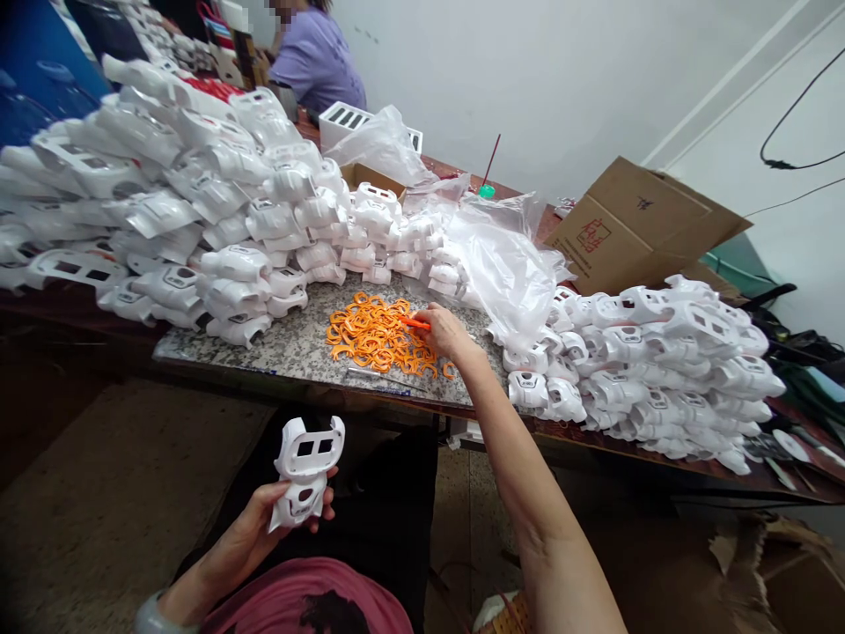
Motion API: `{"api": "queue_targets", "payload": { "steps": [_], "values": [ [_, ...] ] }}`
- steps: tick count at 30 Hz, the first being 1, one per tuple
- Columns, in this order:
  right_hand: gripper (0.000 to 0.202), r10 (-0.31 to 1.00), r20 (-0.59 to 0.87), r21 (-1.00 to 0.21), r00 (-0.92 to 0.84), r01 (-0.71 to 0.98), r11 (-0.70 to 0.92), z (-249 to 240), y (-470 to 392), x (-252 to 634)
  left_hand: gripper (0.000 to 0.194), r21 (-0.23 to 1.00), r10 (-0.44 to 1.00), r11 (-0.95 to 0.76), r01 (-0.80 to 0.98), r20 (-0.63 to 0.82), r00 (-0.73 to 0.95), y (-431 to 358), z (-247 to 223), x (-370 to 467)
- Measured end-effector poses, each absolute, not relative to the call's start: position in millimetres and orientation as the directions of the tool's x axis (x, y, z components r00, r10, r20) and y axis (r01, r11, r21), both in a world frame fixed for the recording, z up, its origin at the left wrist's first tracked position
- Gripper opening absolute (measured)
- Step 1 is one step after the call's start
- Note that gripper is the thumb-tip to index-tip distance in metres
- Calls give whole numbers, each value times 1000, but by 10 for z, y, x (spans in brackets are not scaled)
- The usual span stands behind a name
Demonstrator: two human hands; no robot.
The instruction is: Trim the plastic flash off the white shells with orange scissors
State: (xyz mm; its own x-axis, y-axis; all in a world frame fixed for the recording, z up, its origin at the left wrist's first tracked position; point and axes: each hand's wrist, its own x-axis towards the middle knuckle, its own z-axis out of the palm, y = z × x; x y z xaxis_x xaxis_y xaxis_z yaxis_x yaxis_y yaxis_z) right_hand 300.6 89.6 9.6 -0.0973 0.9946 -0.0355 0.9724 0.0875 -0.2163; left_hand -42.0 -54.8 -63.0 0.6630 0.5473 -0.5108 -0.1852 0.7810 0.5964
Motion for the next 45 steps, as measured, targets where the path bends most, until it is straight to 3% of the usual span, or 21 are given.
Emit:
{"api": "queue_targets", "payload": {
  "steps": [12,23,25,29,35,38,45],
  "values": [
    [25,989,-78,-180,-124,978,109,73,905,3069,50,579,542,789,-206,-497,678,-513,-590,-315],
    [15,997,-47,-176,-67,983,57,170,888,3056,50,544,550,800,-255,-493,675,-504,-554,-279],
    [17,998,25,-221,-52,974,56,240,785,3026,51,526,548,806,-273,-487,680,-490,-526,-237],
    [21,944,329,-400,-31,901,170,405,355,2722,56,495,575,797,-346,-450,683,-445,-496,-158],
    [19,882,341,-571,-326,673,470,418,-463,1962,75,510,634,748,-425,-360,684,-432,-549,-71],
    [22,846,364,-524,-388,665,531,287,-614,1757,74,518,650,731,-445,-328,685,-455,-588,-28],
    [27,778,431,-287,-457,747,599,150,-628,1660,74,505,673,720,-475,-344,654,-503,-563,33]
  ]
}}
